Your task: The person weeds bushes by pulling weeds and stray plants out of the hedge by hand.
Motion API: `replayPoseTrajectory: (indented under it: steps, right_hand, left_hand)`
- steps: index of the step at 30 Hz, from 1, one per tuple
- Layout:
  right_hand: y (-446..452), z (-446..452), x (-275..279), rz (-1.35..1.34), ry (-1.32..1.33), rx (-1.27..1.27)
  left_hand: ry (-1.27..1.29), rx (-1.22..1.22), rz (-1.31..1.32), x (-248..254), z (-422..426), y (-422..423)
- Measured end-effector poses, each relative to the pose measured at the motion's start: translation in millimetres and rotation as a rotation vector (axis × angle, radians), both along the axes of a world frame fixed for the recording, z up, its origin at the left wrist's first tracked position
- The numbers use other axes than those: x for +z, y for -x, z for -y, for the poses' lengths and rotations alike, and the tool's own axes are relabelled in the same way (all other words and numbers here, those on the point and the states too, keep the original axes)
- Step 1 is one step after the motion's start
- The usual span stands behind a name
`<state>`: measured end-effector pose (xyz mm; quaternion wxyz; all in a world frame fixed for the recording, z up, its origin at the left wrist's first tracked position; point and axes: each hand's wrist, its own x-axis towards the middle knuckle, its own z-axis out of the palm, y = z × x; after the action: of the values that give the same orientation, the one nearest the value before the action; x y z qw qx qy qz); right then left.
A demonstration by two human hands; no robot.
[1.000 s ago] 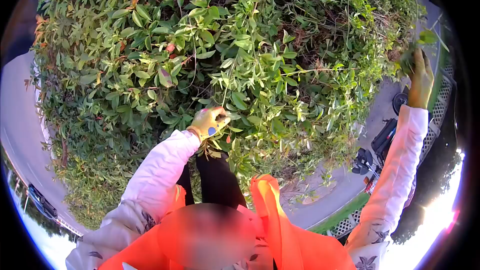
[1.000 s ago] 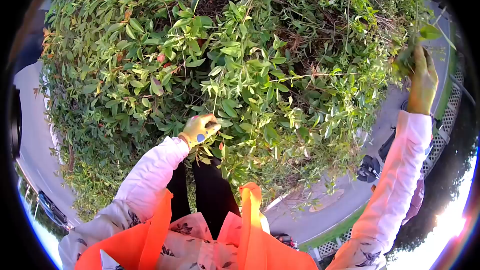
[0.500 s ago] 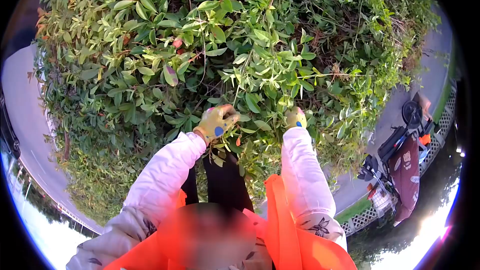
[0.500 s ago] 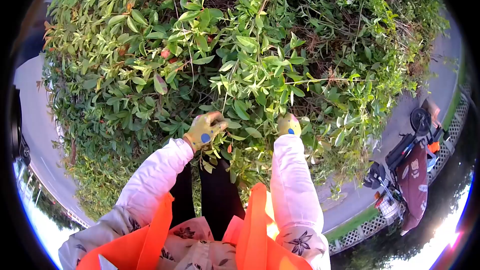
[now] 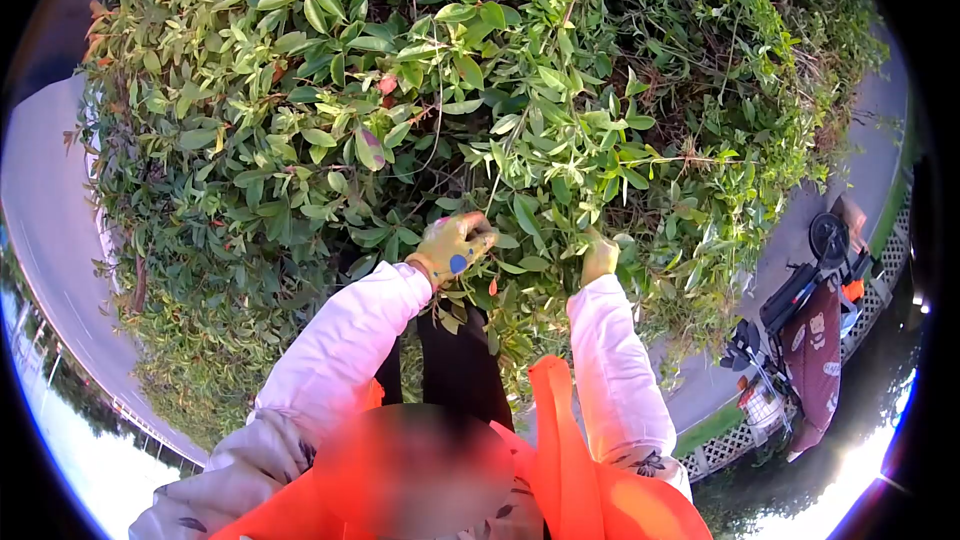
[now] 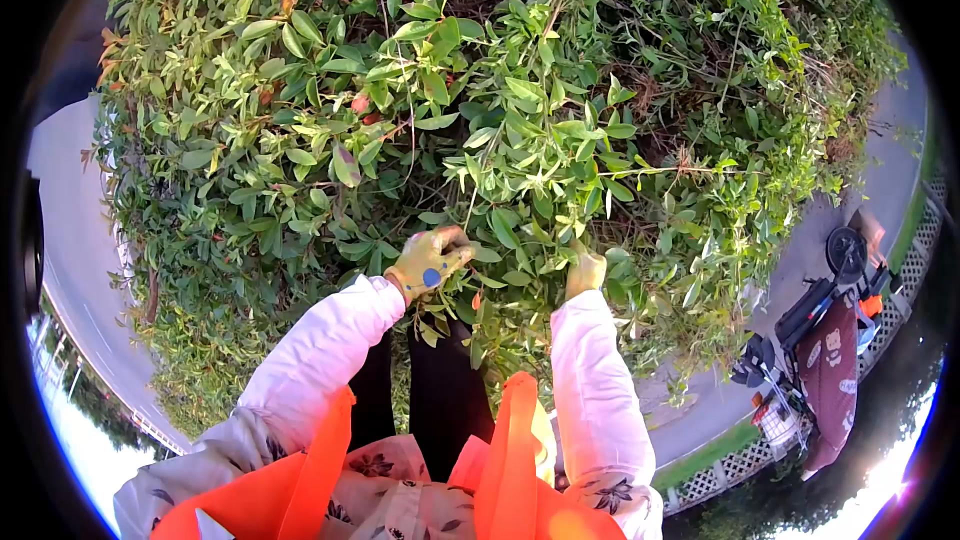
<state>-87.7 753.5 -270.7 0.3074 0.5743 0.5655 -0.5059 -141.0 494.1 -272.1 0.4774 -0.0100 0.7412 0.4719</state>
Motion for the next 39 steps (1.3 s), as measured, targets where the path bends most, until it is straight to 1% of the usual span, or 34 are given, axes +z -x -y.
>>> replayPoseTrajectory:
  steps: [1, 2, 3, 5, 6, 7, 8, 11, 12, 14, 15, 17, 18, 19, 20, 21, 22, 23, 24, 25, 26, 27, 28, 29, 30, 31, 32, 33, 34, 35, 36, 37, 38, 39]
  right_hand:
    - [1, 10, 27, -0.015, 0.044, -0.077]
    - [7, 13, 59, -0.045, 0.031, -0.113]
    - [13, 13, 95, -0.079, -0.019, -0.12]
    - [37, -3, 166, -0.2, -0.181, -0.159]
    - [57, -22, 197, -0.315, -0.255, -0.169]
    - [78, -41, 228, -0.43, -0.327, -0.172]
    - [96, -59, 249, -0.535, -0.403, -0.166]
    - [147, -113, 280, -0.765, -0.558, -0.06]
    - [166, -130, 280, -0.819, -0.592, 0.001]
    - [204, -162, 260, -0.858, -0.681, 0.166]
    - [219, -174, 241, -0.843, -0.764, 0.29]
    - [236, -175, 193, -0.743, -1.003, 0.631]
    - [231, -161, 169, -0.689, -1.056, 0.77]
    - [221, -141, 147, -0.641, -0.988, 0.844]
    - [208, -120, 126, -0.573, -0.793, 0.85]
    - [190, -100, 103, -0.443, -0.5, 0.781]
    - [166, -84, 80, -0.262, -0.213, 0.703]
    - [144, -66, 67, -0.054, -0.043, 0.718]
    - [128, -39, 68, 0.177, -0.238, 1.17]
    - [106, -24, 58, 0.317, -0.263, 1.293]
    - [79, -20, 37, 0.321, -0.252, 1.298]
    - [50, -19, 6, 0.316, -0.243, 1.307]
    - [8, -30, -43, 0.159, -0.178, 1.589]
    - [-19, -36, -81, -0.021, -0.107, 1.866]
    - [-19, -26, -91, 0.065, -0.237, 2.012]
    - [-16, -17, -98, 0.157, -0.38, 2.144]
    - [-4, -8, -95, 0.319, -0.438, 2.086]
    - [6, -3, -88, 0.41, -0.47, 1.903]
    - [-21, -14, -111, 0.039, -0.511, 1.046]
    - [0, 3, -77, -0.027, -0.362, 0.363]
    - [25, 21, -39, -0.162, -0.345, -0.35]
    - [4, 17, -53, -0.165, -0.34, -0.351]
    - [-33, 12, -71, -0.192, -0.205, -0.316]
    - [-61, 5, -92, -0.219, -0.07, -0.278]
  left_hand:
    - [-0.007, 0.002, 0.015, -2, 1, 0]
    - [0.011, 0.017, 0.047, -1, 1, 0]
    - [0.021, -0.014, 0.019, -7, 2, -2]
    - [0.013, 0.072, 0.06, 0, -2, -2]
    - [0.018, 0.051, 0.072, 0, -3, -2]
    - [0.004, 0.031, 0.002, 0, -6, -1]
    - [-0.005, 0.009, -0.009, 1, -10, 0]
    - [-0.012, 0.02, 0.025, -1, -11, 1]
    - [-0.021, 0.09, 0.121, -2, -10, 1]
    - [-0.076, 0.215, 0.314, 0, -8, 4]
    - [-0.128, 0.263, 0.268, -18, -7, -6]
    - [-0.279, 0.461, 0.361, -27, -8, -3]
    - [-0.237, 0.509, 0.437, -13, -9, 17]
    - [-0.28, 0.568, 0.424, -9, -8, 29]
    - [-0.289, 0.629, 0.418, -5, -8, 44]
    - [-0.292, 0.692, 0.413, 1, -10, 61]
    - [-0.294, 0.759, 0.479, 8, -14, 78]
    - [-0.299, 0.825, 0.538, 13, -19, 97]
    - [-0.301, 0.734, 0.595, 15, -20, 114]
    - [-0.248, 0.58, 0.646, 5, -25, 127]
    - [-0.23, 0.446, 0.695, 0, -36, 138]
    - [-0.101, 0.259, 0.501, -33, -56, 135]
    - [0.056, -0.123, 0.433, -37, -68, 142]
    - [0.301, -0.298, 0.07, -15, -82, 147]
    - [0.326, -0.4, 0.045, -11, -88, 153]
    - [0.331, -0.415, -0.018, -22, -93, 152]
    - [0.388, -0.456, 0.0, -18, -96, 162]
    - [0.437, -0.502, 0.022, -14, -101, 169]
    - [0.437, -0.395, -0.115, -14, -106, 169]
    - [0.429, -0.29, -0.25, -14, -112, 167]
    - [0.439, -0.289, -0.296, -9, -118, 171]
    - [0.3, -0.23, -0.402, -32, -134, 167]
    - [0.061, -0.015, -0.144, 11, -138, 192]
    - [-0.328, 0.298, -0.068, 49, -147, 202]
